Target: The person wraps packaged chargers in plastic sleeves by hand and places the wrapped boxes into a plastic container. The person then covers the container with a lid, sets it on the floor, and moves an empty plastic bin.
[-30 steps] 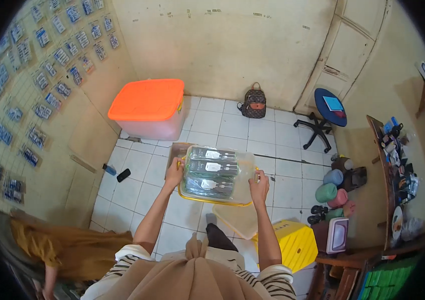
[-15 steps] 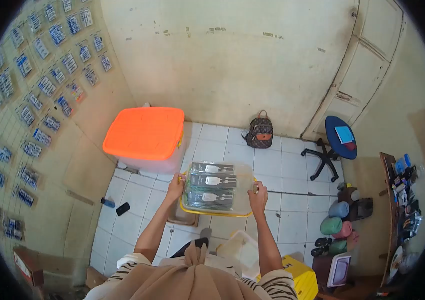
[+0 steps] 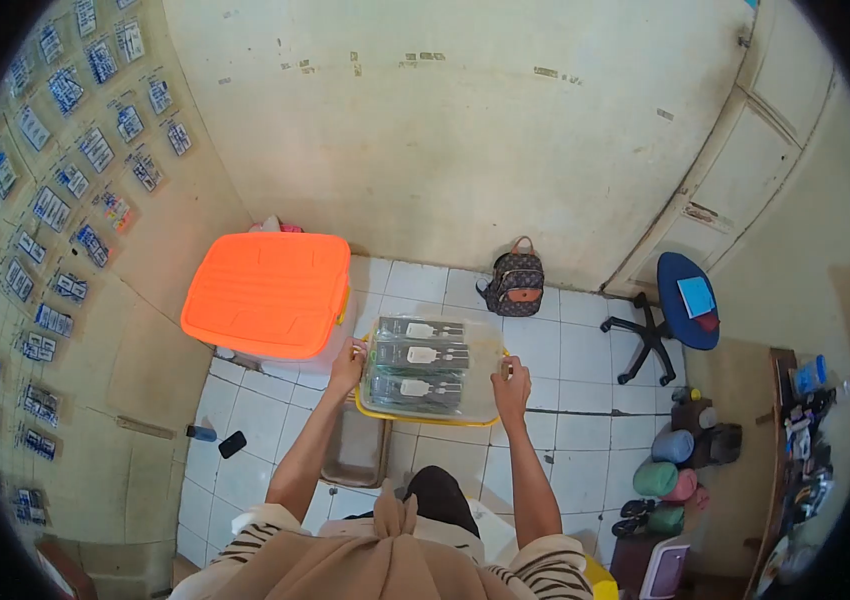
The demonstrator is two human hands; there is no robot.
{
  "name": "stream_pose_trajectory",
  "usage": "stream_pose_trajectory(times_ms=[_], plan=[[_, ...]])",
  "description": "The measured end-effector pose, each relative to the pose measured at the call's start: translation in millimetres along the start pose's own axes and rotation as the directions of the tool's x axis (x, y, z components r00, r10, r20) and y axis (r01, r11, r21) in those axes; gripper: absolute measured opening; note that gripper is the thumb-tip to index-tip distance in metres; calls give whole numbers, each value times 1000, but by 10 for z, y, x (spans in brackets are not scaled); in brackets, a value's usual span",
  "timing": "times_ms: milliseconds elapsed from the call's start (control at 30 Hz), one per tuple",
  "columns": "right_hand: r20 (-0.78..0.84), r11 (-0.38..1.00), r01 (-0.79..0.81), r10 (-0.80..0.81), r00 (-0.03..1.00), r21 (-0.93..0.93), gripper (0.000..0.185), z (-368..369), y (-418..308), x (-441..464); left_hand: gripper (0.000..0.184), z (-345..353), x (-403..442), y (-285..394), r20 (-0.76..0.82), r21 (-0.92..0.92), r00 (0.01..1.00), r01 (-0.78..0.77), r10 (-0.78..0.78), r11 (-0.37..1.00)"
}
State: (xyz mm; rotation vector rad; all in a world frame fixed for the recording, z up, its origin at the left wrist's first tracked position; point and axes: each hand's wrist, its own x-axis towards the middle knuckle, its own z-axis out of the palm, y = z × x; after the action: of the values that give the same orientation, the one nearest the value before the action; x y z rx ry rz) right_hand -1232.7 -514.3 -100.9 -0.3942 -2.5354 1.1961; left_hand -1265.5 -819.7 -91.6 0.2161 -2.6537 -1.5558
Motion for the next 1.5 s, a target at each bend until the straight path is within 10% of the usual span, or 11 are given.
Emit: stream_pose_trajectory(times_ms=[633, 1067, 1500], plan=[[374, 994, 100, -76, 924, -45, 34, 1904, 1137, 2288, 10, 1454, 1656, -1543, -198, -263, 938, 227, -283, 938], [419, 996, 73, -42, 907, -58, 34, 4189, 3057, 2376, 9, 2773, 2284, -3986, -288, -270, 878, 310, -383, 912], [469, 993, 53, 2, 883, -103, 36, 4736, 3777, 2289, 6, 3227, 2364, -4785, -224, -249, 864, 396, -450, 884]])
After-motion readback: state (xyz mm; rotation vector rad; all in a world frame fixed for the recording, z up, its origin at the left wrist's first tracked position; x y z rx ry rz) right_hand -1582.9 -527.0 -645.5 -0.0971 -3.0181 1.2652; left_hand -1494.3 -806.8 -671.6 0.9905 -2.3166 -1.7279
